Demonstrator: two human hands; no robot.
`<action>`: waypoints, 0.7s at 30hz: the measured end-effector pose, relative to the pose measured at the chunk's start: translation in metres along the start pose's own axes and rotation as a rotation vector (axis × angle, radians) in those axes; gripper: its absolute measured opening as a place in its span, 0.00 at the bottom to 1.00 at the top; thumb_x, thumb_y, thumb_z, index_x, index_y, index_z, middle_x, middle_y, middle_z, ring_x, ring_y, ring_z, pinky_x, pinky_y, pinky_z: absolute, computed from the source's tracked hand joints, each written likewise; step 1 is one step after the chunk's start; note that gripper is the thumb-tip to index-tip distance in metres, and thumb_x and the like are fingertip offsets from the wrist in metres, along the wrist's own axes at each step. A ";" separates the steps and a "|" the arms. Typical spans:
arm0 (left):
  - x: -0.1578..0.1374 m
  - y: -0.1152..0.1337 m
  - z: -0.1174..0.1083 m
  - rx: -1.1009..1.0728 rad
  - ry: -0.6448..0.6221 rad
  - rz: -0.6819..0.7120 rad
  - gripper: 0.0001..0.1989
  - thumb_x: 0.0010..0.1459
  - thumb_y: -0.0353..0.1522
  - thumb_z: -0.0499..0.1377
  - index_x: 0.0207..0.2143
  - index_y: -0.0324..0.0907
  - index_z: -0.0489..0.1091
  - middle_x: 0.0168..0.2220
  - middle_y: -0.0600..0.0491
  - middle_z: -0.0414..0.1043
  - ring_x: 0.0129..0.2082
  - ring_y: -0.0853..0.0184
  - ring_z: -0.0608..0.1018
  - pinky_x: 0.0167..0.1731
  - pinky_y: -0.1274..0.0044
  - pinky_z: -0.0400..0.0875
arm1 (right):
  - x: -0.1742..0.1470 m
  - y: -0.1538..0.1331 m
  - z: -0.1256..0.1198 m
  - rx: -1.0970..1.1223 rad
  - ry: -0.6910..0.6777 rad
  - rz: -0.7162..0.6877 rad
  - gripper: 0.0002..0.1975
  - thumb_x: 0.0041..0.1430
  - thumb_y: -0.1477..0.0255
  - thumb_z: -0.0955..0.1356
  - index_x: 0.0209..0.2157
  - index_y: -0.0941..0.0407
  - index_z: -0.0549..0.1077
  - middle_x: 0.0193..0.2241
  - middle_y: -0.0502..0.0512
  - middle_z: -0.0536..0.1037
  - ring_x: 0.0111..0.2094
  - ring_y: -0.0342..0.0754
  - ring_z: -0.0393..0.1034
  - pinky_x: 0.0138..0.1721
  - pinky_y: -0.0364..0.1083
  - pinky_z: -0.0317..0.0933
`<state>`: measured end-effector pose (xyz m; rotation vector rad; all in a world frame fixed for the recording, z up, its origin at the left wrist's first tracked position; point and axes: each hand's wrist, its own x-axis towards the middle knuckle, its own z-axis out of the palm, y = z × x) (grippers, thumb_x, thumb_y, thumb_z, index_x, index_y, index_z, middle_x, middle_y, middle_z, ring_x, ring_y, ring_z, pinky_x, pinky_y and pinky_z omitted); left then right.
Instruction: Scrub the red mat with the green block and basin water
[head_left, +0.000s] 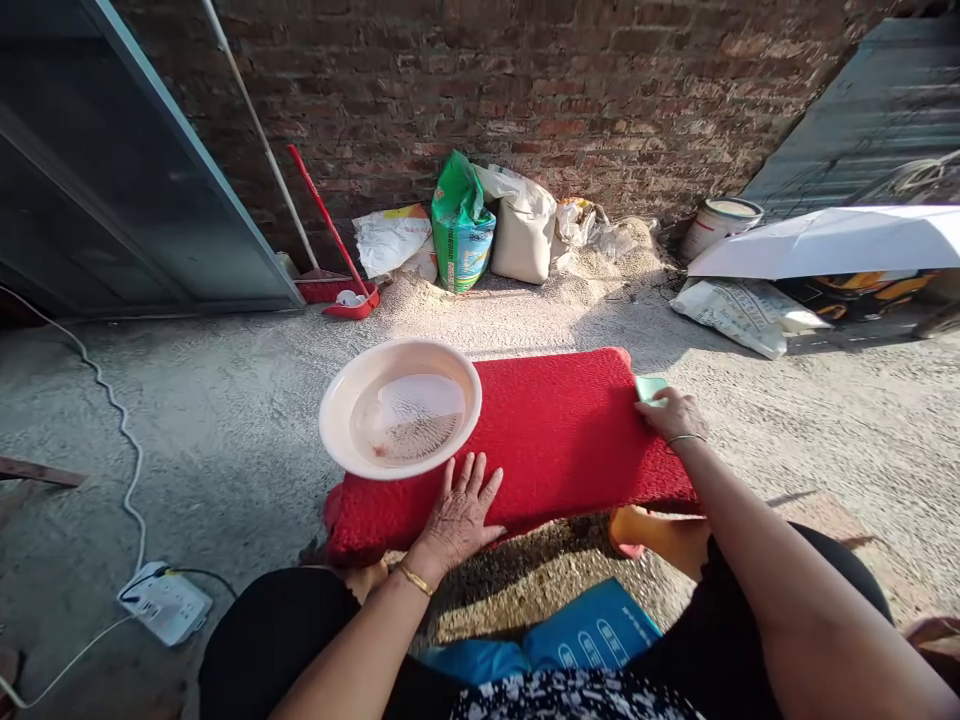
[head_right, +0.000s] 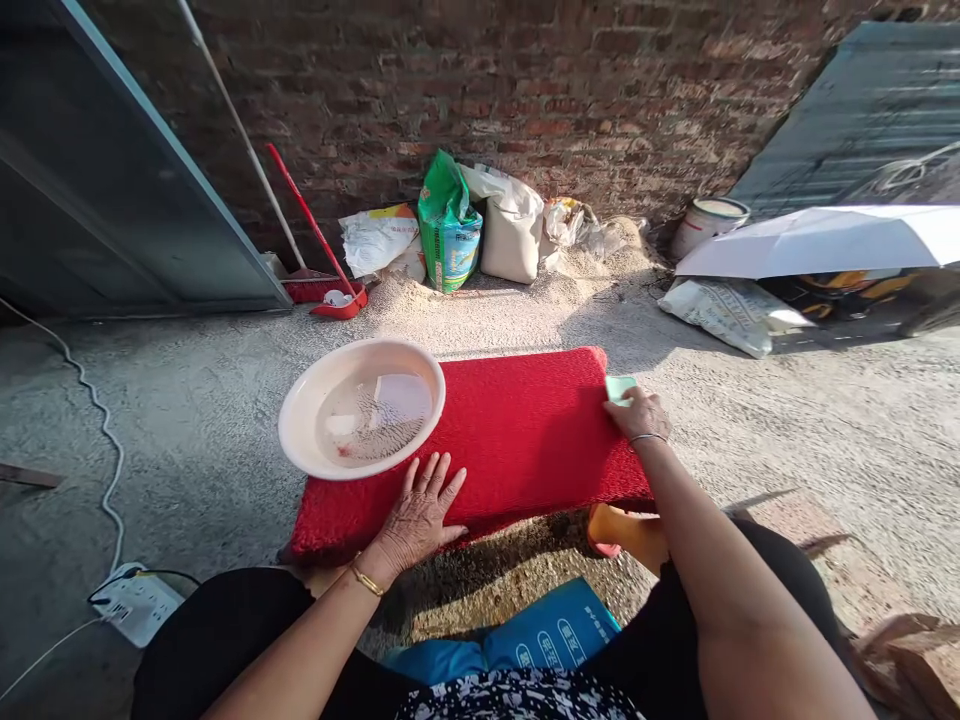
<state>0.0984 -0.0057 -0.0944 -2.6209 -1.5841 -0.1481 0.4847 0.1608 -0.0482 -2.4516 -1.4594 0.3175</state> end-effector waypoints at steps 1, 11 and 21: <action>0.000 0.000 0.000 -0.003 0.003 0.000 0.44 0.52 0.55 0.55 0.65 0.45 0.46 0.66 0.38 0.43 0.66 0.48 0.47 0.61 0.54 0.41 | 0.001 0.007 -0.006 -0.005 0.022 0.032 0.22 0.48 0.54 0.68 0.41 0.52 0.72 0.43 0.62 0.67 0.41 0.60 0.68 0.42 0.57 0.60; 0.000 0.002 0.001 0.027 -0.003 0.000 0.43 0.52 0.55 0.55 0.64 0.44 0.49 0.66 0.38 0.45 0.66 0.48 0.48 0.61 0.53 0.42 | -0.078 -0.111 0.037 0.071 -0.065 -0.354 0.20 0.48 0.51 0.68 0.40 0.48 0.72 0.41 0.52 0.67 0.36 0.48 0.68 0.37 0.46 0.60; 0.004 0.003 -0.006 0.013 -0.087 -0.002 0.44 0.52 0.55 0.54 0.65 0.43 0.48 0.66 0.38 0.43 0.66 0.47 0.46 0.61 0.53 0.38 | -0.098 -0.183 0.075 0.091 -0.194 -0.555 0.20 0.50 0.54 0.69 0.42 0.49 0.71 0.43 0.53 0.66 0.38 0.48 0.67 0.39 0.46 0.60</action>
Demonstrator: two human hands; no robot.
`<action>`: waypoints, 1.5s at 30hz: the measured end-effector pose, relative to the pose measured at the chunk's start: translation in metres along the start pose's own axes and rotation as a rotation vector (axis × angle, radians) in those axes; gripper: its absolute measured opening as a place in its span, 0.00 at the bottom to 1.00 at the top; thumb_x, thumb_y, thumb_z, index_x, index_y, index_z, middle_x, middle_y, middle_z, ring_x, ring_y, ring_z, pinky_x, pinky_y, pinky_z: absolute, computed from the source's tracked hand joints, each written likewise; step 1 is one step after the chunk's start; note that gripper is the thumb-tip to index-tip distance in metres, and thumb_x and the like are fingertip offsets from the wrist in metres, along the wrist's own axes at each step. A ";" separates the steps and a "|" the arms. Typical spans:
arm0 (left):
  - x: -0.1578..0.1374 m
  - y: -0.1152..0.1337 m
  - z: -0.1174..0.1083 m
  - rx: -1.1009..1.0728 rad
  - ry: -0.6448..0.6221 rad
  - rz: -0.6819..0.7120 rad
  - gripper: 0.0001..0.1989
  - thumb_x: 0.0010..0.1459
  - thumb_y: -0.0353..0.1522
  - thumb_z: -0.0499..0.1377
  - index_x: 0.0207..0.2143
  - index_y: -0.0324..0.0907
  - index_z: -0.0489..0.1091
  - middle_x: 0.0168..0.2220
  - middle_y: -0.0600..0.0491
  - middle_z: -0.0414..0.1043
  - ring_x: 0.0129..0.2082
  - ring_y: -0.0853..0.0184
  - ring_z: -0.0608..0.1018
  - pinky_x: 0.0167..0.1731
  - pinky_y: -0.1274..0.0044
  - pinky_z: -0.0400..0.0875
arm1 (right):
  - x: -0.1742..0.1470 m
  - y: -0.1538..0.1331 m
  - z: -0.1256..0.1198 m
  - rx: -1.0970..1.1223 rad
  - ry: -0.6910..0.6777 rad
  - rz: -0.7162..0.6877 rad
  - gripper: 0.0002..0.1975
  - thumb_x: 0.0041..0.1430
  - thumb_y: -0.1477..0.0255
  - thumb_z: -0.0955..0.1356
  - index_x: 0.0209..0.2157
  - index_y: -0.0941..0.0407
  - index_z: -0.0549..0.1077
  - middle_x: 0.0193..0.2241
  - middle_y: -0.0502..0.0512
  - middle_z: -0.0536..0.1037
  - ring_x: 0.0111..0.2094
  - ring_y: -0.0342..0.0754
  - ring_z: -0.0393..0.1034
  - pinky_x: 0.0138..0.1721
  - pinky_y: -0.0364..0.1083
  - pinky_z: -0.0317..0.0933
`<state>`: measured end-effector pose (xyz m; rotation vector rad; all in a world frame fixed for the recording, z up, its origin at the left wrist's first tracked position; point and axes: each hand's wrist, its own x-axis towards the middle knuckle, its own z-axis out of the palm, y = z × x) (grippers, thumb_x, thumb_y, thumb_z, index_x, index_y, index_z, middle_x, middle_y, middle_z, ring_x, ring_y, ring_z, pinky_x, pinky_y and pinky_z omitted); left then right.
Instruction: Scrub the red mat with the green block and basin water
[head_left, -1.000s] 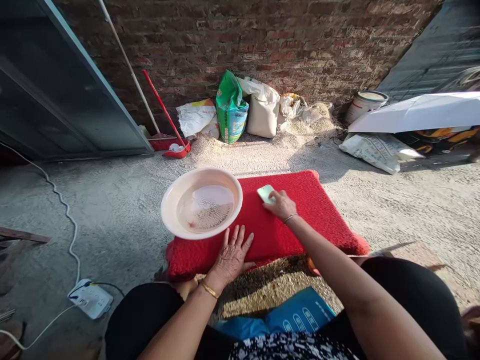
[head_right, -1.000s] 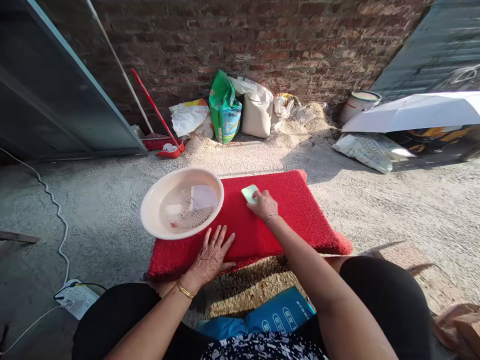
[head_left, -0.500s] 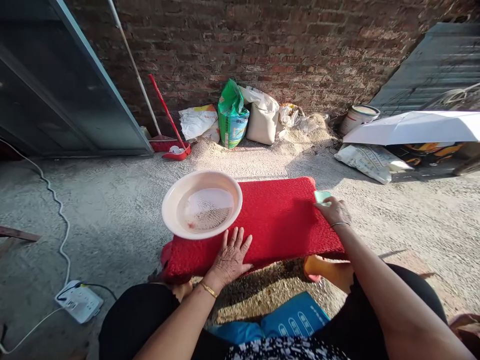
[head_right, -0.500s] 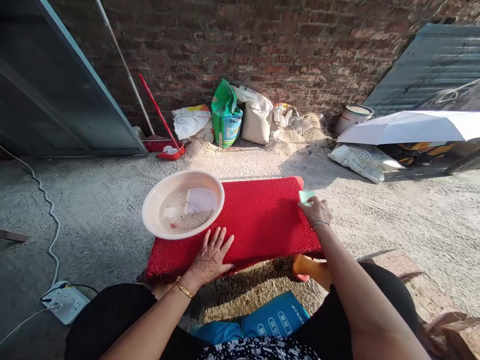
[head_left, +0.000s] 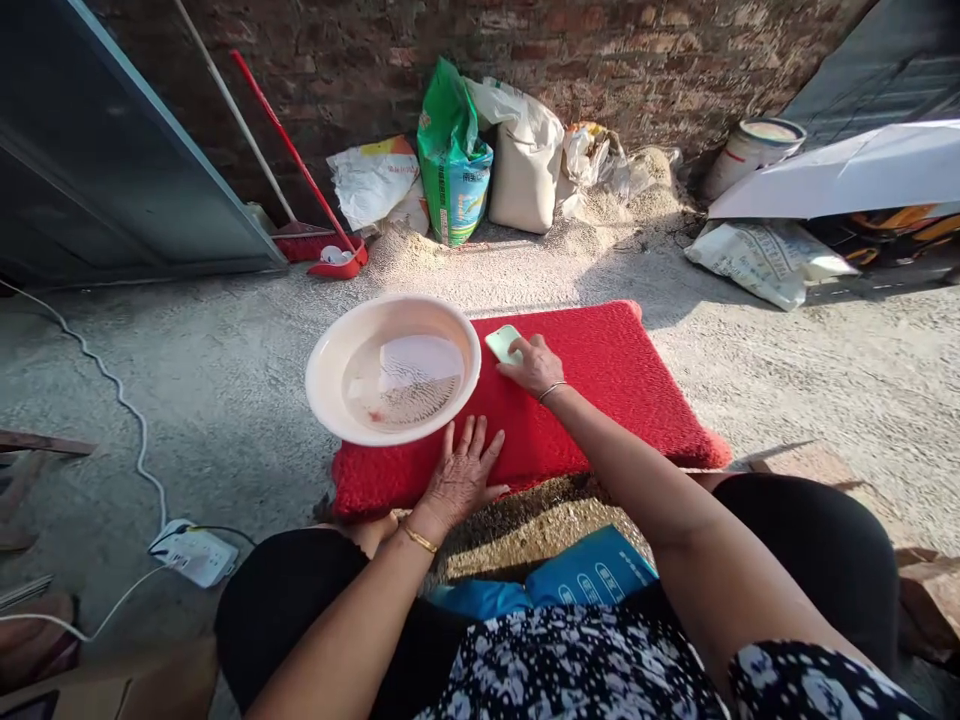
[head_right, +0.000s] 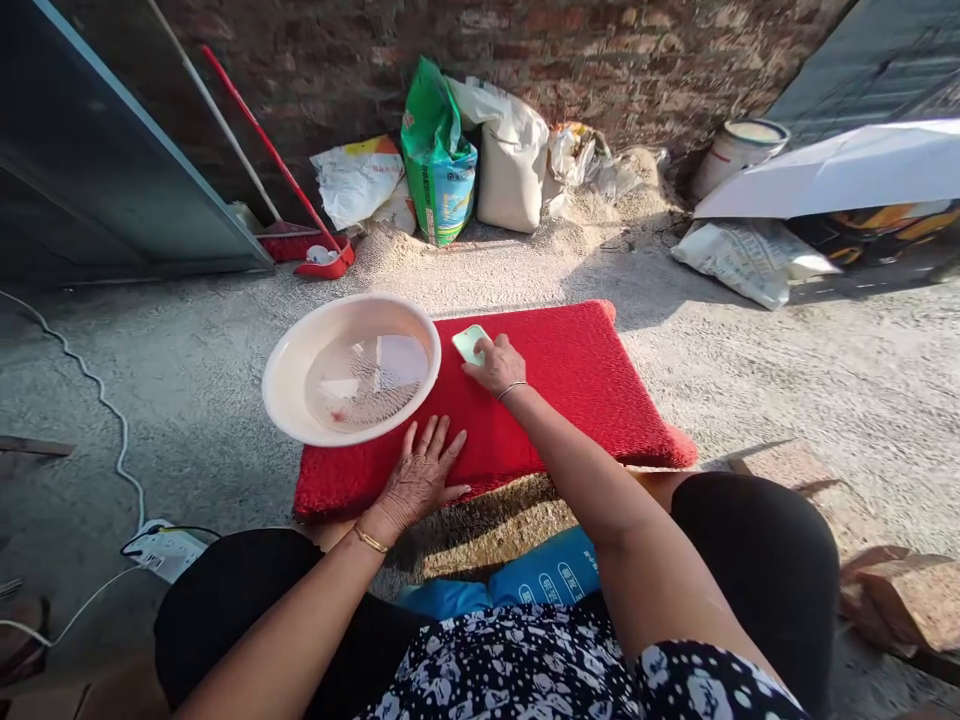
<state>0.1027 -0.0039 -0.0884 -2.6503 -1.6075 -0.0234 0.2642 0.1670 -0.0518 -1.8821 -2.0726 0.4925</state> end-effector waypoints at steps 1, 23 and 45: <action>0.000 0.000 0.000 0.002 0.004 0.001 0.44 0.52 0.55 0.54 0.65 0.43 0.48 0.66 0.38 0.43 0.66 0.47 0.45 0.61 0.53 0.38 | 0.003 0.012 -0.005 -0.001 0.008 0.051 0.20 0.49 0.54 0.69 0.42 0.49 0.71 0.43 0.53 0.66 0.39 0.49 0.67 0.39 0.46 0.60; -0.007 -0.003 0.021 0.009 0.074 -0.003 0.46 0.52 0.58 0.51 0.66 0.44 0.43 0.67 0.36 0.40 0.66 0.47 0.46 0.60 0.51 0.44 | 0.025 0.026 -0.016 0.115 0.093 0.073 0.18 0.49 0.54 0.69 0.39 0.49 0.74 0.40 0.53 0.67 0.36 0.46 0.67 0.39 0.46 0.60; -0.006 0.001 0.012 0.065 0.114 -0.015 0.46 0.52 0.56 0.54 0.66 0.46 0.43 0.66 0.39 0.44 0.66 0.48 0.48 0.61 0.54 0.44 | 0.061 0.172 -0.100 -0.071 0.192 0.597 0.23 0.48 0.58 0.70 0.44 0.54 0.73 0.45 0.65 0.67 0.45 0.61 0.67 0.45 0.57 0.59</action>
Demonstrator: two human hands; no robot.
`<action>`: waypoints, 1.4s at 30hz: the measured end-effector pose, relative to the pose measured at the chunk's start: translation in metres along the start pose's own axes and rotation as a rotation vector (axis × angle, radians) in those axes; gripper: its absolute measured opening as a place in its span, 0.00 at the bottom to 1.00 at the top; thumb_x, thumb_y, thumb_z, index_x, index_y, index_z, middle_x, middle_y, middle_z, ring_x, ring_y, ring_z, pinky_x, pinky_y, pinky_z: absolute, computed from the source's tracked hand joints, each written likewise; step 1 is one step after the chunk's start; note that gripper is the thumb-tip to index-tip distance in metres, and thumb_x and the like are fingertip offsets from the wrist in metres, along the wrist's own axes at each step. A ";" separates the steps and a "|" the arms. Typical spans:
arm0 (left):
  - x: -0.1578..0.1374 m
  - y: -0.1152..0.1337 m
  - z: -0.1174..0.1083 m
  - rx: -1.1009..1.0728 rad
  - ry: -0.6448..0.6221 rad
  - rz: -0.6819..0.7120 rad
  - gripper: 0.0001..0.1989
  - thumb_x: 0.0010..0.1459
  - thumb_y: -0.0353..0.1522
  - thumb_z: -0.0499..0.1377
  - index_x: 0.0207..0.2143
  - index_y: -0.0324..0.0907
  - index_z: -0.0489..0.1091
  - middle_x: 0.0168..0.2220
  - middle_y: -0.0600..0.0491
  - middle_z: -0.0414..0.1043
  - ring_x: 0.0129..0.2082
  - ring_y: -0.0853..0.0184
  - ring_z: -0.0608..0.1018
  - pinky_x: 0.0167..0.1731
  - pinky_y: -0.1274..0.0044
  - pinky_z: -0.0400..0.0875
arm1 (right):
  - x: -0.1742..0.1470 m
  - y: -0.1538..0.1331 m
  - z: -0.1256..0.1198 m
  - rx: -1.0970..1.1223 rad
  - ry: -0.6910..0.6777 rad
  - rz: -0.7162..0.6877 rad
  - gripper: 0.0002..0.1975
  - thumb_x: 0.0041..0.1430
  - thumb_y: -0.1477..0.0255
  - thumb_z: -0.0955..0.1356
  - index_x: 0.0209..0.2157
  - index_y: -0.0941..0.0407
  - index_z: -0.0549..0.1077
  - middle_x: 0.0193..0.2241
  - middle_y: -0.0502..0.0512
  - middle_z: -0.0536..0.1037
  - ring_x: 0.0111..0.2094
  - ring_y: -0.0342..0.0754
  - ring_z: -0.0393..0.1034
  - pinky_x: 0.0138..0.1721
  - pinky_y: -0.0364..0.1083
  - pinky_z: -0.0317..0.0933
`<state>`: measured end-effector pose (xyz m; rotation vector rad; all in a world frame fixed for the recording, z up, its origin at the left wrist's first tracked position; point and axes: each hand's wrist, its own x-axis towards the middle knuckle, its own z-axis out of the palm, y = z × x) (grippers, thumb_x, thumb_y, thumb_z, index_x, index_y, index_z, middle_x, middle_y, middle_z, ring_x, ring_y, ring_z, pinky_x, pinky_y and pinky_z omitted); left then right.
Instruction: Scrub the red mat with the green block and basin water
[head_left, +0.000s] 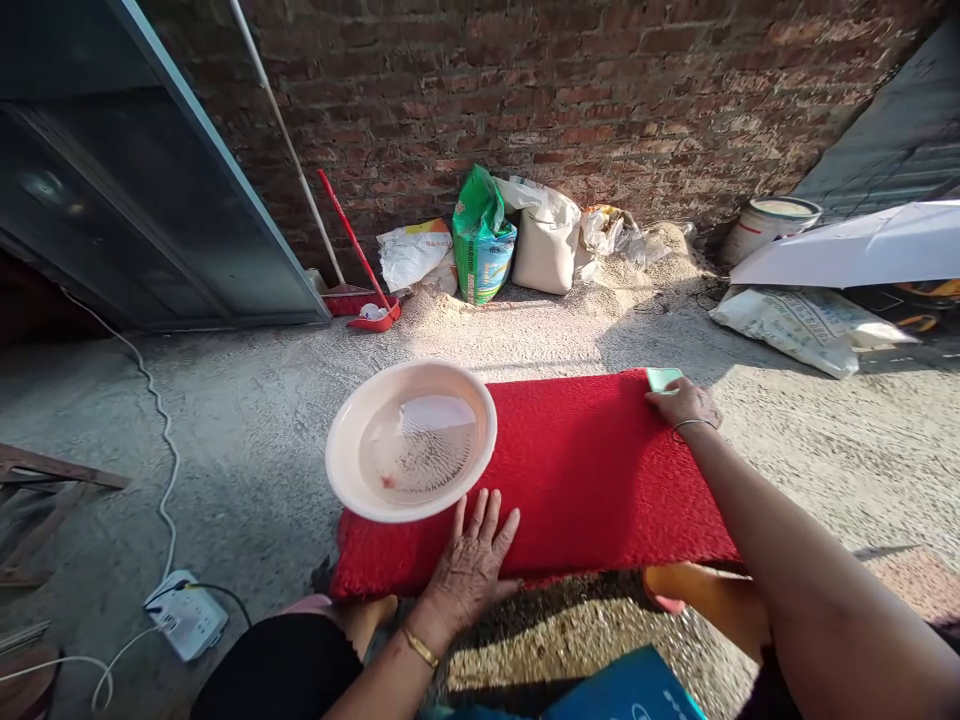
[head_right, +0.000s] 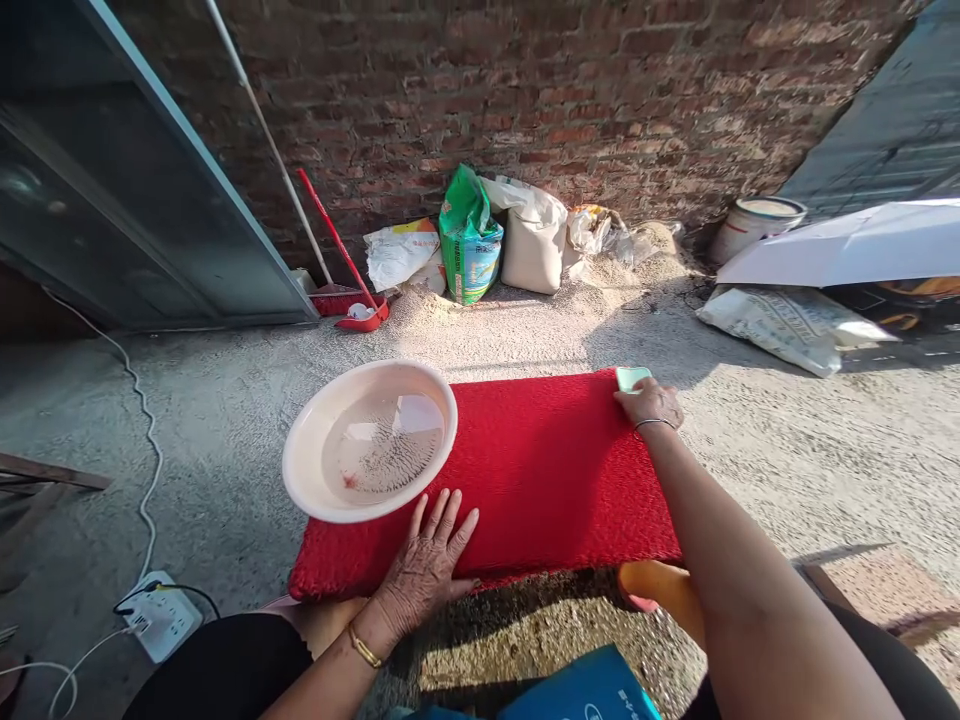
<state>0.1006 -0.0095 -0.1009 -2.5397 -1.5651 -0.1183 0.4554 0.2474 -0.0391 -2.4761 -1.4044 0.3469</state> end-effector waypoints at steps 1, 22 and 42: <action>0.000 0.000 0.001 -0.004 0.002 0.002 0.46 0.52 0.56 0.54 0.66 0.46 0.43 0.66 0.39 0.44 0.66 0.48 0.48 0.61 0.54 0.44 | 0.001 0.003 -0.003 -0.008 0.022 0.023 0.22 0.48 0.58 0.70 0.44 0.54 0.73 0.45 0.66 0.67 0.45 0.61 0.67 0.45 0.57 0.59; 0.000 -0.001 0.002 -0.038 0.002 0.014 0.44 0.53 0.55 0.53 0.65 0.44 0.44 0.66 0.37 0.42 0.66 0.46 0.47 0.59 0.51 0.45 | -0.075 -0.155 0.065 -0.021 -0.218 -0.485 0.21 0.49 0.54 0.69 0.44 0.47 0.73 0.45 0.56 0.68 0.42 0.52 0.69 0.43 0.50 0.61; 0.002 -0.002 0.008 -0.002 -0.003 0.010 0.46 0.50 0.53 0.58 0.65 0.44 0.46 0.66 0.37 0.45 0.65 0.47 0.49 0.60 0.52 0.43 | -0.135 -0.087 0.045 0.119 -0.137 -0.466 0.20 0.48 0.52 0.69 0.40 0.48 0.73 0.42 0.53 0.67 0.37 0.48 0.68 0.36 0.46 0.60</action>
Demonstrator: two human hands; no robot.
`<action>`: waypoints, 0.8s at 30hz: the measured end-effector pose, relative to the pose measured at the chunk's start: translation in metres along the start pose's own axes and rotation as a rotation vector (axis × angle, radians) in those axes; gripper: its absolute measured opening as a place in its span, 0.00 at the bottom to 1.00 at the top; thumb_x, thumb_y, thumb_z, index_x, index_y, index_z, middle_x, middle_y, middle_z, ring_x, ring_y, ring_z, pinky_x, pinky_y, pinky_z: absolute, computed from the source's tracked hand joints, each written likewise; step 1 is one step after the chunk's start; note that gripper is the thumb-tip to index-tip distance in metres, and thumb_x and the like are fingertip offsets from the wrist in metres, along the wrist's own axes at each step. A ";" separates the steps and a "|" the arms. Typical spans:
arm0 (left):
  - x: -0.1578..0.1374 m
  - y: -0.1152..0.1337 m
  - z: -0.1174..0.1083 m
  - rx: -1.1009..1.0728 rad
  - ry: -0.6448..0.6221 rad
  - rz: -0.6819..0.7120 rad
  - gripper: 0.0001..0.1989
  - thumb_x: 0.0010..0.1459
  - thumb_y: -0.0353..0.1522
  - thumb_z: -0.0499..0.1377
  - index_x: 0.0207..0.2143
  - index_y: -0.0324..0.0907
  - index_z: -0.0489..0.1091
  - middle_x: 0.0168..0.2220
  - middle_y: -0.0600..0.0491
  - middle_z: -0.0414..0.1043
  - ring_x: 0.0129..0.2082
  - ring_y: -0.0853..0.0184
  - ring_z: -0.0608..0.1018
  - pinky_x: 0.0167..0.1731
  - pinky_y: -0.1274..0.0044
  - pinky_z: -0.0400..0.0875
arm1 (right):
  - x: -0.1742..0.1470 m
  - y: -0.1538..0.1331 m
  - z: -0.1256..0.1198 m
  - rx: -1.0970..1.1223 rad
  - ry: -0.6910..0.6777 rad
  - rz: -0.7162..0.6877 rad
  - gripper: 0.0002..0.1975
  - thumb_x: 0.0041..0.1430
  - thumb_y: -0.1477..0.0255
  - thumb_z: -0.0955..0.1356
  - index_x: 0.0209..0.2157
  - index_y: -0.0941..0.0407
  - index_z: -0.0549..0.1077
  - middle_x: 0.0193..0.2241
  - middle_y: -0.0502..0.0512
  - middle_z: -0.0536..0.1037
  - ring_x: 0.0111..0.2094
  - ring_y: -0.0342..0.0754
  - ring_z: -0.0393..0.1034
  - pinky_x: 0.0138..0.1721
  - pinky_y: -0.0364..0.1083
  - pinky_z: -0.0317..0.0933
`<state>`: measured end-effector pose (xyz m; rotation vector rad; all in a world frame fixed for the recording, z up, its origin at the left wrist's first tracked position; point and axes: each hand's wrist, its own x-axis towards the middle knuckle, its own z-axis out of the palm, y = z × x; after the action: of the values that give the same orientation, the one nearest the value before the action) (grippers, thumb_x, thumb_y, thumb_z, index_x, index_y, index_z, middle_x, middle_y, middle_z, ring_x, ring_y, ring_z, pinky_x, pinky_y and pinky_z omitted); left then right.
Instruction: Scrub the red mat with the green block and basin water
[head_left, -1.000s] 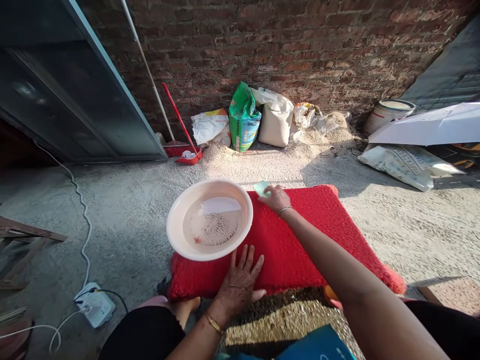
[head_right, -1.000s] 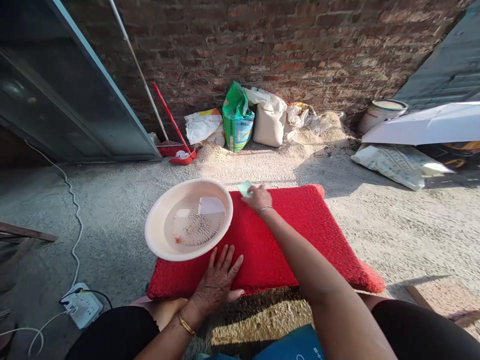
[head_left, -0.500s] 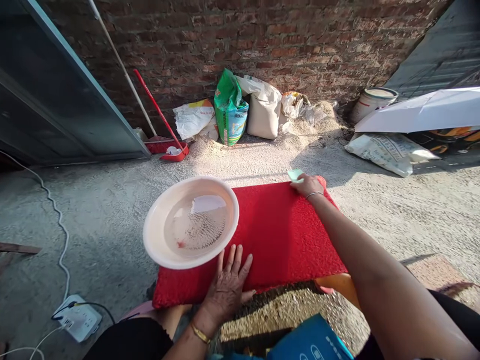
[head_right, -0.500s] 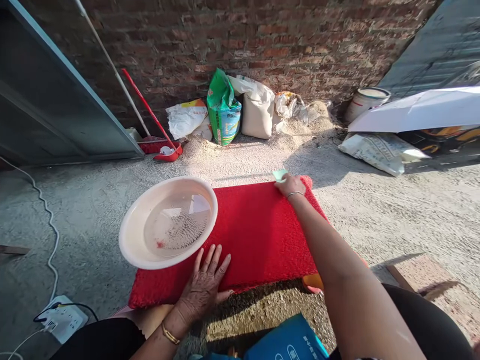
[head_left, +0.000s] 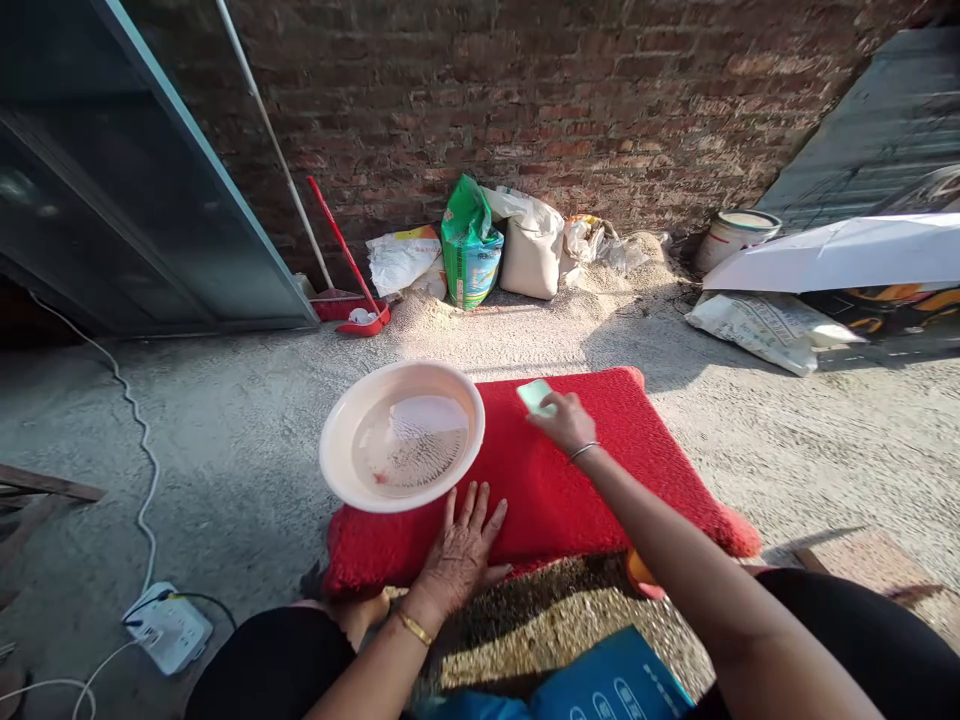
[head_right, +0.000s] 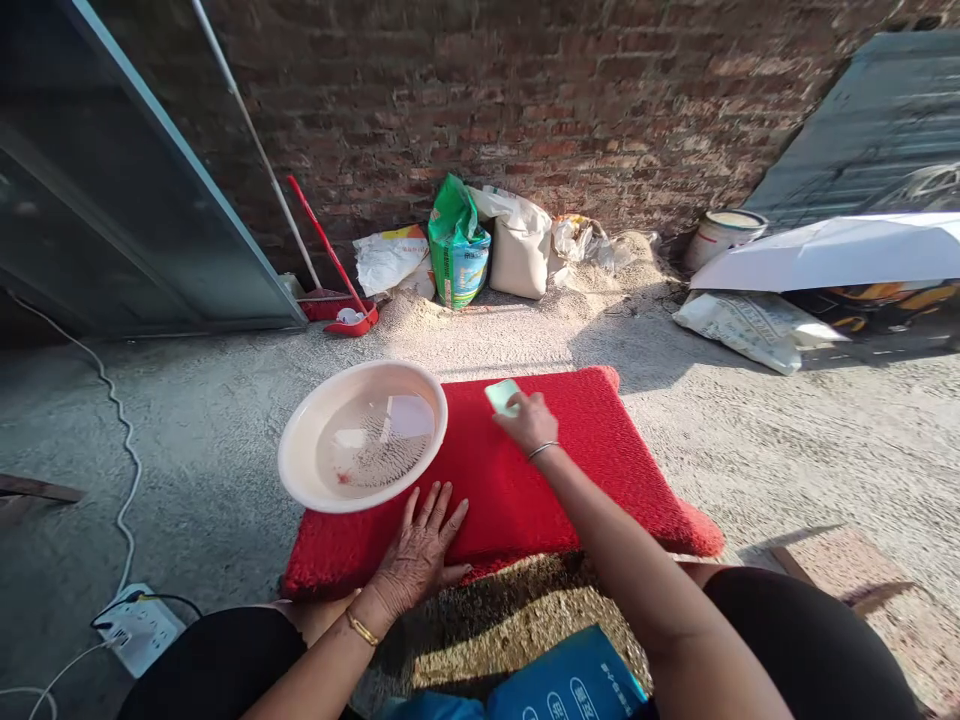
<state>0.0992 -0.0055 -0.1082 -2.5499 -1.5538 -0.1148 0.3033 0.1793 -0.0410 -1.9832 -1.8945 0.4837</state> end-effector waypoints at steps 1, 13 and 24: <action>0.000 0.000 0.001 0.002 -0.005 0.002 0.47 0.49 0.53 0.59 0.65 0.44 0.46 0.66 0.36 0.45 0.65 0.46 0.49 0.59 0.51 0.44 | -0.007 -0.017 0.012 0.002 -0.033 -0.052 0.20 0.49 0.52 0.69 0.40 0.48 0.72 0.42 0.53 0.67 0.37 0.48 0.68 0.36 0.45 0.59; -0.001 0.000 -0.002 -0.006 0.018 0.007 0.46 0.50 0.55 0.57 0.65 0.44 0.46 0.66 0.38 0.45 0.65 0.48 0.48 0.61 0.53 0.43 | 0.017 0.048 -0.017 -0.147 0.012 0.112 0.20 0.51 0.54 0.67 0.43 0.48 0.72 0.44 0.56 0.66 0.42 0.52 0.68 0.39 0.48 0.60; -0.001 0.002 -0.006 -0.047 0.013 -0.012 0.46 0.50 0.54 0.57 0.65 0.44 0.46 0.66 0.39 0.43 0.66 0.48 0.47 0.61 0.53 0.40 | -0.001 0.170 -0.098 -0.172 0.201 0.525 0.23 0.46 0.52 0.68 0.41 0.52 0.74 0.41 0.63 0.69 0.38 0.57 0.69 0.38 0.54 0.62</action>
<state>0.1006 -0.0079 -0.1020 -2.5699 -1.5807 -0.1707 0.4988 0.1690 -0.0360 -2.5411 -1.3239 0.2419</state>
